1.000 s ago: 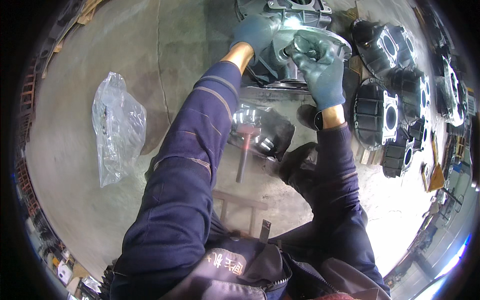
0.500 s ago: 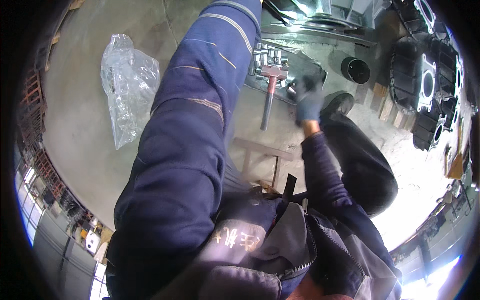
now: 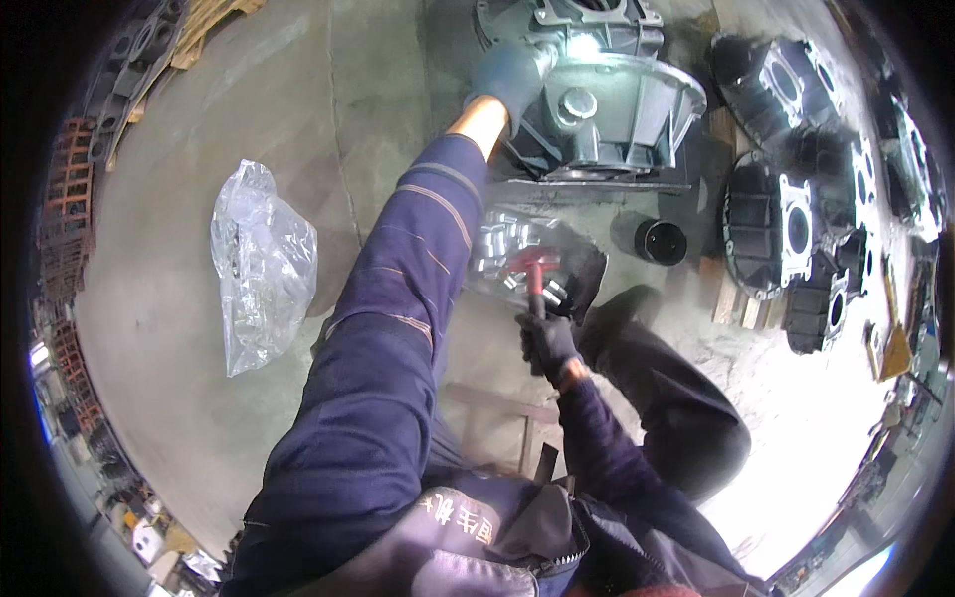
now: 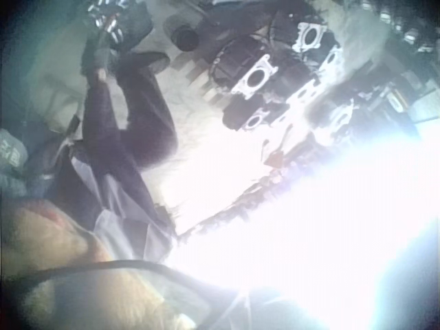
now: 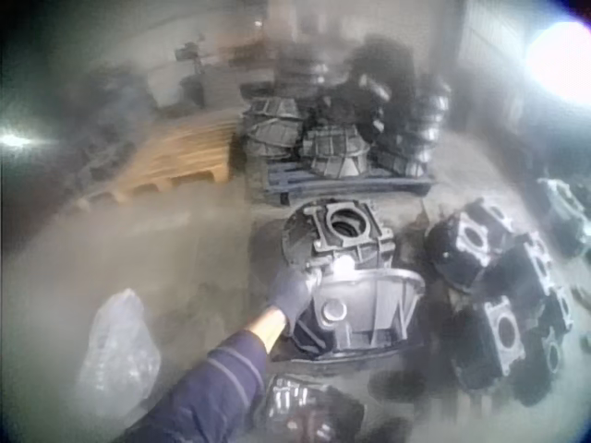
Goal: The person places a large metal housing on a stand, then repeatedly inserts small cylindrical components into holes in the housing and taps them into place with a hammer. The person handles multiple housings and components throughout the clip.
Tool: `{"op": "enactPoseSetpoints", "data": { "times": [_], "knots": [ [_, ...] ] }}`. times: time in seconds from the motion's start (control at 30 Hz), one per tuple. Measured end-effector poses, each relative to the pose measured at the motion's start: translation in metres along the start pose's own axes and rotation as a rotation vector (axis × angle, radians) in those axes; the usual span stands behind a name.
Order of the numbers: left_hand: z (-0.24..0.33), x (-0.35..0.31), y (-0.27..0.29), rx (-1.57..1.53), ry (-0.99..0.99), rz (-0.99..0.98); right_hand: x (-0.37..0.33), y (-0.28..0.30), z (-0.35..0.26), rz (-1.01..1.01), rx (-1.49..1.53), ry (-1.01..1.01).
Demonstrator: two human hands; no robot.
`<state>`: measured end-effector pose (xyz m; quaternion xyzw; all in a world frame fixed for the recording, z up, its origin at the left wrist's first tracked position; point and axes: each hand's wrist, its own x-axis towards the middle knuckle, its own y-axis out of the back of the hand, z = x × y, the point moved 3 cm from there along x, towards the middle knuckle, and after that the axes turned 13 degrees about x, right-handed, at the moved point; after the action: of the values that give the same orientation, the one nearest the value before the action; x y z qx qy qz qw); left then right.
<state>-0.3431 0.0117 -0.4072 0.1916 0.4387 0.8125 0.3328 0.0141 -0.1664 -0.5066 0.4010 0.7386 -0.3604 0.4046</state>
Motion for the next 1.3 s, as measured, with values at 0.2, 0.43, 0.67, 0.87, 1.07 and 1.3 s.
{"op": "enactPoseSetpoints", "data": {
  "times": [0.2,0.43,0.67,0.87,1.07,1.3],
  "knots": [
    [0.001,0.002,0.000,-0.046,0.000,-0.040,-0.131,0.009,-0.149,-0.157,0.022,0.692],
    [0.003,0.001,0.001,-0.033,0.021,-0.098,-0.218,-0.023,-0.290,0.078,-0.145,1.431],
    [-0.003,0.010,-0.010,-0.091,-0.054,-0.070,-0.140,-0.018,-0.268,0.246,-1.112,1.147],
    [0.005,0.002,-0.002,-0.086,-0.015,-0.081,-0.223,-0.032,-0.336,0.288,-0.574,1.516],
    [0.014,-0.009,0.011,0.046,0.064,-0.098,-0.136,-0.029,-0.260,0.325,-1.061,1.211],
    [0.012,-0.011,0.011,-0.069,0.026,-0.028,-0.199,-0.004,-0.338,0.066,-0.960,1.440]
  ]
}}
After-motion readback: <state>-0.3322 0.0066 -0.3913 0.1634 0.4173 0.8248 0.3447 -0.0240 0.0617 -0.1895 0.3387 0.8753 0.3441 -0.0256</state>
